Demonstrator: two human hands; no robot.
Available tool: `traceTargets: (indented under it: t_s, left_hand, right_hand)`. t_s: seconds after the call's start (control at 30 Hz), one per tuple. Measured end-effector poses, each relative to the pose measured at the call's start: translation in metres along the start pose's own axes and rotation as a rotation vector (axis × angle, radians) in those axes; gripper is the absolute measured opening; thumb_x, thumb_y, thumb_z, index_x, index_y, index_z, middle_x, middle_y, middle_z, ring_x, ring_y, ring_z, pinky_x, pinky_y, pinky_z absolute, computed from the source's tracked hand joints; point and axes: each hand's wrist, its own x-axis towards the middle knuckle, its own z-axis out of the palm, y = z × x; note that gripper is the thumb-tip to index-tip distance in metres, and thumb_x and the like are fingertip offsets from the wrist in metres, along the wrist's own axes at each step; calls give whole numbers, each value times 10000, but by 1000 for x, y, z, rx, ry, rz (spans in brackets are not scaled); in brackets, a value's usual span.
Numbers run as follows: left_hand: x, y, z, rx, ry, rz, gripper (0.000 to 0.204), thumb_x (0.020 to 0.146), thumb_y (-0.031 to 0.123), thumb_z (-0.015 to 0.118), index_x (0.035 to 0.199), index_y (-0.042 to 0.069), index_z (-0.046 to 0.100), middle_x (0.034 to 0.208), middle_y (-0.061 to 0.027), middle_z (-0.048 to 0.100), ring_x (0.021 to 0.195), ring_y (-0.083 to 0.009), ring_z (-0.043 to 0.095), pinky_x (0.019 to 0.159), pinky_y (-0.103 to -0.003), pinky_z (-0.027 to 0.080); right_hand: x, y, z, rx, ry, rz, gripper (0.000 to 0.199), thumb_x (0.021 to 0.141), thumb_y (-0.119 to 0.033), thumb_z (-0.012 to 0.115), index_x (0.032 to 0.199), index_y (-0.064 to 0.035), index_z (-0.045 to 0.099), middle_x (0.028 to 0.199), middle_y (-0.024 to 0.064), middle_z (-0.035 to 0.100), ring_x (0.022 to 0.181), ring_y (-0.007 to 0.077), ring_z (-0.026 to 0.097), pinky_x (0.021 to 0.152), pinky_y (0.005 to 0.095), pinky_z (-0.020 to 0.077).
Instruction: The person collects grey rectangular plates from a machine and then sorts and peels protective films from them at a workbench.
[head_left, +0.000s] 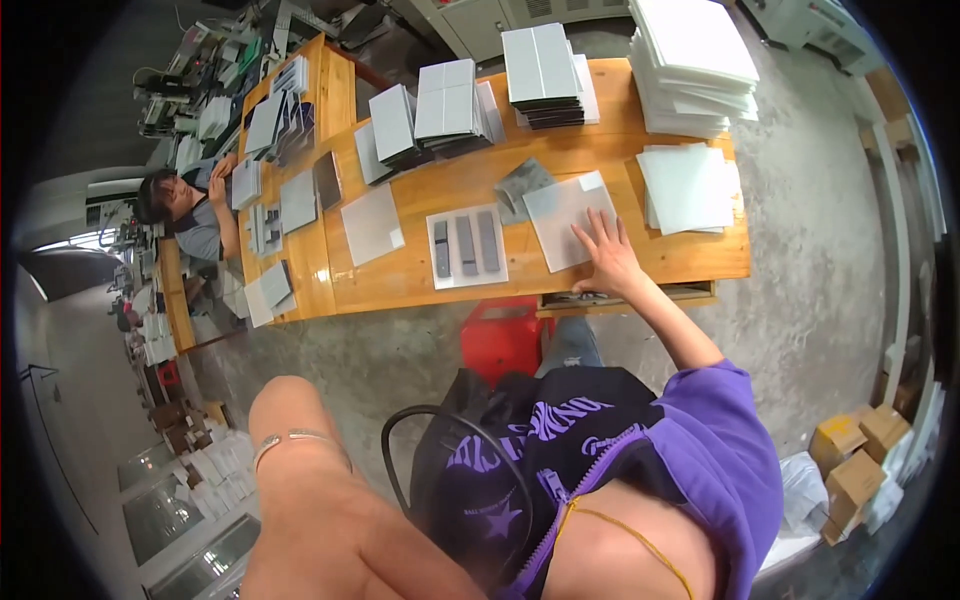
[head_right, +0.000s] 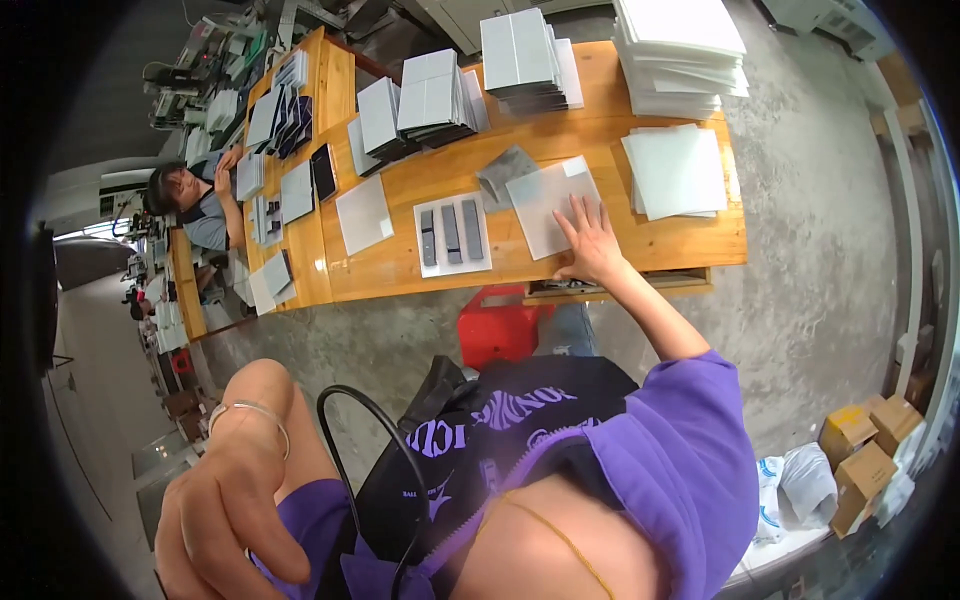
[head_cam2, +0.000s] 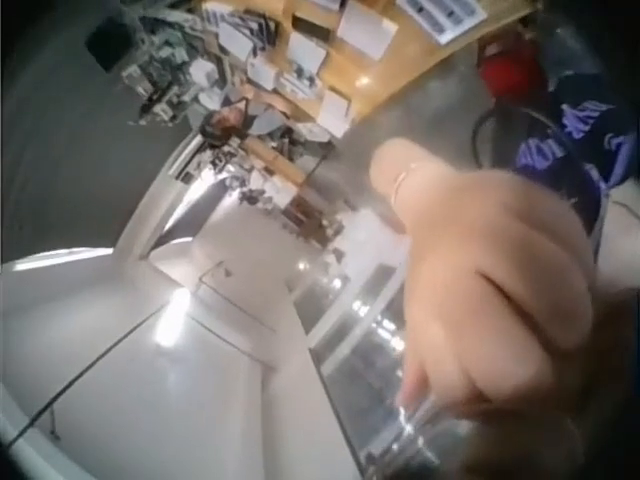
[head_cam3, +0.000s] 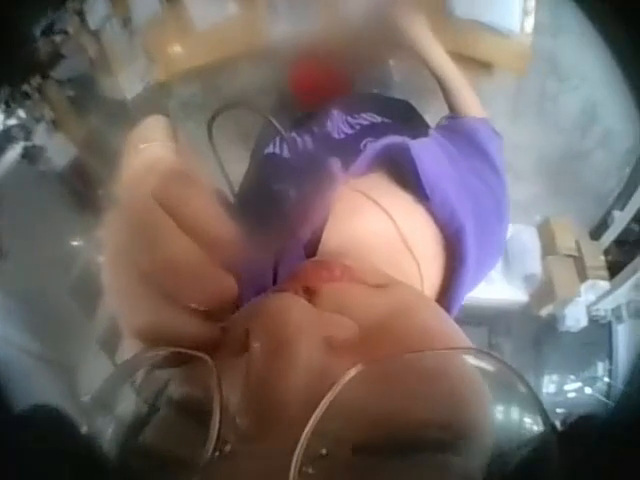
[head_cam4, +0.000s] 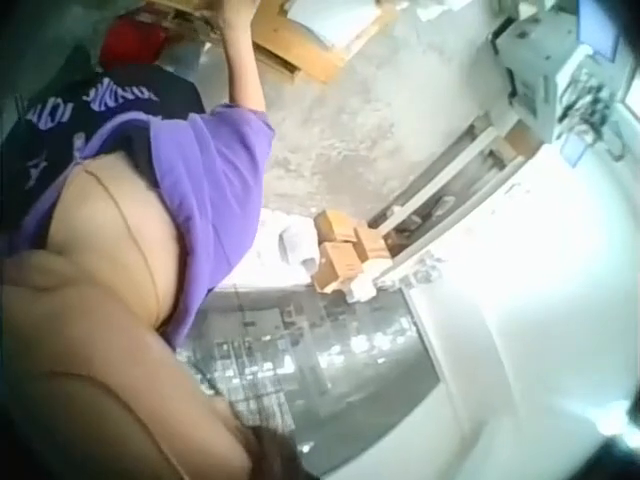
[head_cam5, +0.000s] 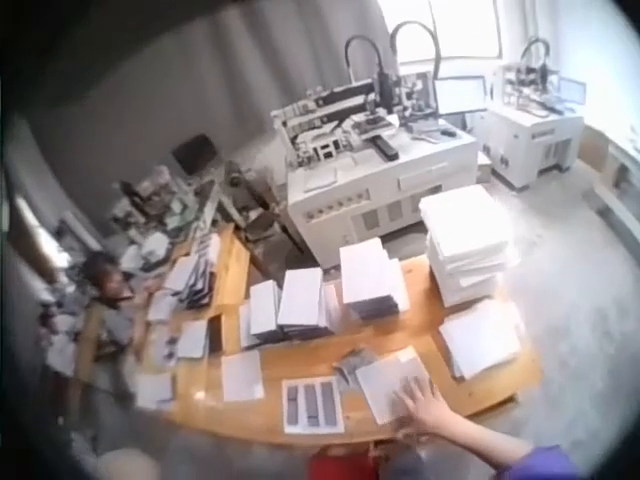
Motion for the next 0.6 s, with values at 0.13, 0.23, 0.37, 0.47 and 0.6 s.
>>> traceTargets:
  t_s: [0.13, 0.23, 0.37, 0.47, 0.6]
  left_hand:
    - [15, 15, 35, 98, -2, -100, 142, 872, 256, 557, 831, 129, 606, 753, 19, 597, 652, -166, 591, 581, -296, 487]
    - [22, 13, 21, -10, -448, -103, 208, 898, 295, 523, 886, 106, 610, 817, -25, 619, 676, -223, 602, 627, -300, 497]
    - [-4, -11, 30, -261, -831, -2, 259, 887, 369, 510, 851, 165, 665, 851, -10, 606, 764, -203, 559, 641, -318, 465]
    - [-8, -9, 68, -315, -940, 111, 254, 888, 359, 510, 857, 155, 657, 858, -14, 606, 759, -203, 563, 636, -318, 470]
    - [-28, 3, 127, -389, -1024, 223, 247, 889, 345, 509, 865, 142, 648, 867, -20, 606, 753, -202, 570, 631, -319, 476]
  right_hand:
    - [-18, 42, 22, -215, 119, -116, 967, 501, -409, 808, 1322, -129, 380, 1383, 178, 327, 1287, 352, 312, 1030, 541, 260]
    - [-36, 34, 49, -340, 216, -157, 452, 699, -300, 622, 1104, -123, 526, 1062, 102, 525, 1066, 280, 482, 923, 484, 372]
    - [-79, 61, 59, -342, 348, -214, 385, 733, -295, 566, 1075, -119, 545, 954, 92, 519, 1021, 270, 499, 897, 511, 368]
    - [-97, 64, 24, -377, 404, -312, 425, 758, -255, 545, 1159, -119, 522, 946, 82, 533, 987, 260, 521, 857, 435, 414]
    - [-105, 60, -37, -139, 584, -298, 299, 759, -167, 548, 1049, -96, 549, 942, 72, 602, 880, 231, 575, 773, 361, 452]
